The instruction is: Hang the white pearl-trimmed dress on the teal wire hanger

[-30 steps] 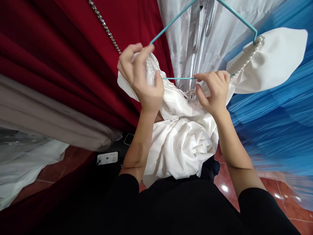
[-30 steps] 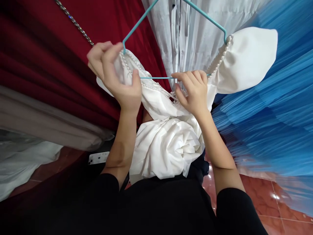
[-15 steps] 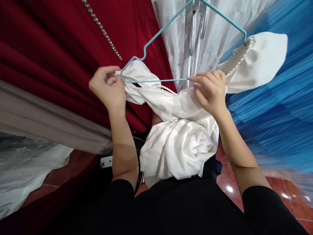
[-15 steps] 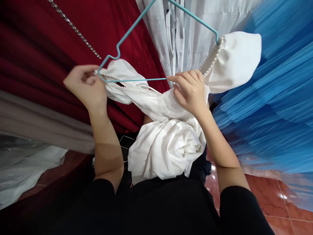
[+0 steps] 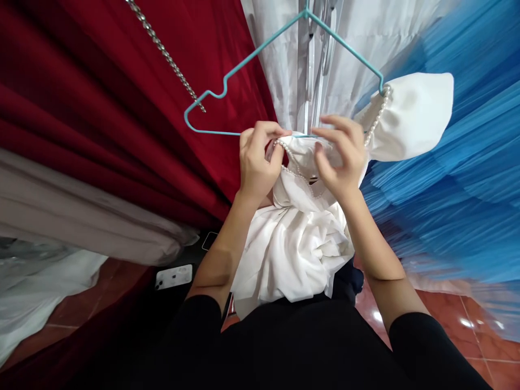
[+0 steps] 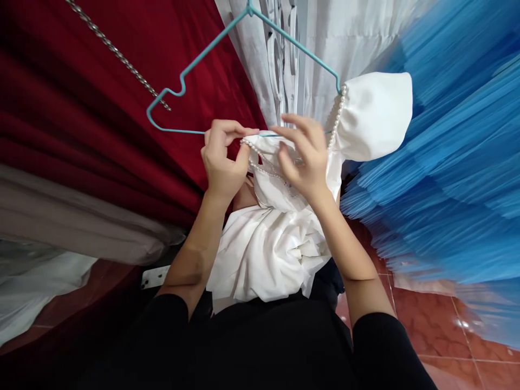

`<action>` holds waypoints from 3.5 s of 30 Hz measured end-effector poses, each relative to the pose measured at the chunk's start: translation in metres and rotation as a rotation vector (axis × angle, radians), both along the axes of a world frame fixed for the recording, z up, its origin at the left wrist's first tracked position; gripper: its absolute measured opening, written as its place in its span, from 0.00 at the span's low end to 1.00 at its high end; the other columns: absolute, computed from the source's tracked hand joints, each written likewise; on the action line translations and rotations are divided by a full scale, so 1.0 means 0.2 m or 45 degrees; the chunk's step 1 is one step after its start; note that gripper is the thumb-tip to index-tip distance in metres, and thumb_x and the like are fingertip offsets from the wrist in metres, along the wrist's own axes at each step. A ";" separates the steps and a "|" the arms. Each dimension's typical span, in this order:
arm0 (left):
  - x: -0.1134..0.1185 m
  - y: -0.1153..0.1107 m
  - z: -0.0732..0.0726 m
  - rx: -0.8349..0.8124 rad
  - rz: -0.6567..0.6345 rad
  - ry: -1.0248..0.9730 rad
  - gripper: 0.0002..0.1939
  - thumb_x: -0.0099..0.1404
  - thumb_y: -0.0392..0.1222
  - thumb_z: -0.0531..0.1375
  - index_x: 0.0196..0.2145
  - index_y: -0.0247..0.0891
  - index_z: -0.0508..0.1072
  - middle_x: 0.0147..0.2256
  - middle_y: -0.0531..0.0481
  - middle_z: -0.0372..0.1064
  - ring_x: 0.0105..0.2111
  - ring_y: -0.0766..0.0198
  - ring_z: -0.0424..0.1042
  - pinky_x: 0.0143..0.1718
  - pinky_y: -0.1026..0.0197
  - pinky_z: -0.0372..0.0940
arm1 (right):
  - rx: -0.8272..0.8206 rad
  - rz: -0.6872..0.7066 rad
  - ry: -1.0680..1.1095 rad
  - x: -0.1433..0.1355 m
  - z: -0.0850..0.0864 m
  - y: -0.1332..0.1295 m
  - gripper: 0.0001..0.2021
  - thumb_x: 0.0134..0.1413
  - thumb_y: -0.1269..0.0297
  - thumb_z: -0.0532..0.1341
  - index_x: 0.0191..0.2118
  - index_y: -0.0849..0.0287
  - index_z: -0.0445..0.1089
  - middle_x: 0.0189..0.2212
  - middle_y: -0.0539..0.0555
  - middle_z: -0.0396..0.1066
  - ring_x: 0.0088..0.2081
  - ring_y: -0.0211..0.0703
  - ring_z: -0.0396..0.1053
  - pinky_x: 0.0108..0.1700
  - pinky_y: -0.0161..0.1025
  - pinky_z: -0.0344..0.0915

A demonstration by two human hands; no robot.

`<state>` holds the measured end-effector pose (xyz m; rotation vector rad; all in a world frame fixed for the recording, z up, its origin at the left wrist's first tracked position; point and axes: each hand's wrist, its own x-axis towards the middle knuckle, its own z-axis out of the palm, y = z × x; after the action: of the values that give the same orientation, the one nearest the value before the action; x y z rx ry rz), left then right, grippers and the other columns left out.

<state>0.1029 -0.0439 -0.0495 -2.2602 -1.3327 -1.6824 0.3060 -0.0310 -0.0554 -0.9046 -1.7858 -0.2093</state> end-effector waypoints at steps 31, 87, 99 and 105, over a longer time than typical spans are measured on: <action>0.05 0.03 0.00 -0.046 -0.036 0.042 0.18 0.69 0.27 0.57 0.44 0.45 0.83 0.43 0.52 0.81 0.46 0.53 0.78 0.61 0.43 0.65 | -0.084 0.126 -0.425 0.41 0.06 -0.12 0.06 0.62 0.64 0.61 0.41 0.46 0.76 0.40 0.50 0.79 0.44 0.50 0.77 0.49 0.54 0.74; -0.25 0.17 0.49 -0.015 0.175 -0.105 0.20 0.63 0.23 0.66 0.49 0.40 0.75 0.45 0.56 0.74 0.35 0.69 0.75 0.40 0.65 0.74 | -0.022 0.138 -0.069 0.12 0.02 -0.03 0.05 0.66 0.63 0.60 0.43 0.50 0.73 0.42 0.48 0.79 0.46 0.49 0.80 0.63 0.60 0.68; 0.18 -0.08 0.16 -0.138 -0.090 0.250 0.15 0.77 0.29 0.55 0.51 0.45 0.75 0.44 0.50 0.78 0.52 0.56 0.76 0.57 0.51 0.68 | 0.139 0.115 0.025 0.14 0.00 -0.05 0.04 0.65 0.60 0.62 0.44 0.49 0.72 0.44 0.50 0.80 0.49 0.52 0.79 0.64 0.65 0.70; 0.15 0.02 0.10 -0.186 -0.193 0.172 0.19 0.73 0.24 0.54 0.44 0.43 0.80 0.43 0.50 0.80 0.45 0.57 0.78 0.52 0.51 0.69 | 0.451 -0.235 0.607 0.48 -0.01 0.01 0.06 0.52 0.69 0.67 0.36 0.53 0.74 0.29 0.50 0.67 0.30 0.43 0.65 0.35 0.49 0.66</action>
<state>0.1336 -0.0408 -0.0293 -2.5656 -1.3255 -1.4840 0.4026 -0.0280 -0.0581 -0.7820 -1.1793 -0.3809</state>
